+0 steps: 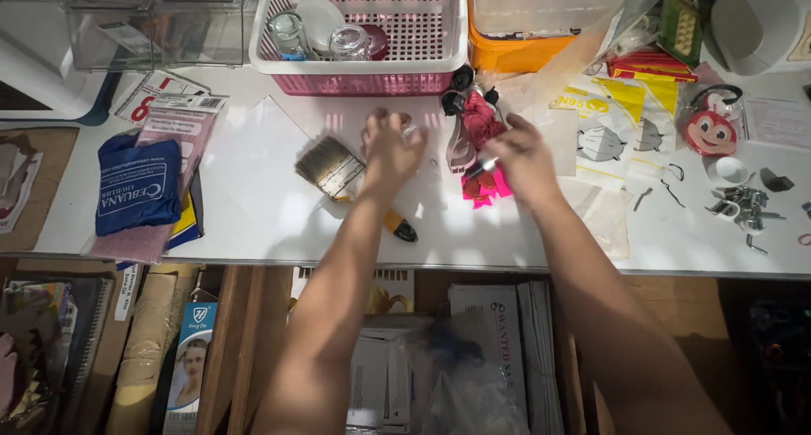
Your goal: The person opens a wooden drawer and rearranges items, including a plastic container, a colorful paper package, and stacks of papers. They place the items back into the drawer and then open another drawer to handle a black plastic tray and a small plastic bag containing keys.
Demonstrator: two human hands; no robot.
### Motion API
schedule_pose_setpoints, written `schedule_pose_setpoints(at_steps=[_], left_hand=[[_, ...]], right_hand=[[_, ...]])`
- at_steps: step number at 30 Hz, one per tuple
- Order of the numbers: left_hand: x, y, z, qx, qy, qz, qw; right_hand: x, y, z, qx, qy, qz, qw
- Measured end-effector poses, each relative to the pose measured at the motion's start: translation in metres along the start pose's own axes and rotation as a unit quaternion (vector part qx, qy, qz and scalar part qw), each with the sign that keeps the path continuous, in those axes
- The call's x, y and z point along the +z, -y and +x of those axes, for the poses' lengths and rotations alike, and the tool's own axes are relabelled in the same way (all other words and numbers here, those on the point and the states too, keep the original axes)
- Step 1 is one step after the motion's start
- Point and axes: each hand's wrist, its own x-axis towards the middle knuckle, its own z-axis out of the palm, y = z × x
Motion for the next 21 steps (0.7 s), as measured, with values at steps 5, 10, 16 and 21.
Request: schedule_pose_setpoints(at_steps=[5,10,16,21], left_hand=[[0.019,0.002,0.0,0.314,-0.218,0.206,0.901],[0.03,-0.002,-0.006,0.342,-0.151,0.124,0.919],[0.038,-0.009,-0.01,0.359,-0.153,0.02,0.92],[0.024,-0.038,-0.023,0.418,-0.167,-0.106,0.887]], right_hand=[[-0.007,-0.036,0.02,-0.213,0.136,-0.295,0.921],[-0.012,-0.037,0.027,-0.075,0.078,-0.138,0.984],[-0.015,0.037,-0.011,0.091,0.121,0.272,0.95],[-0.015,0.072,-0.029,0.178,0.206,0.437,0.857]])
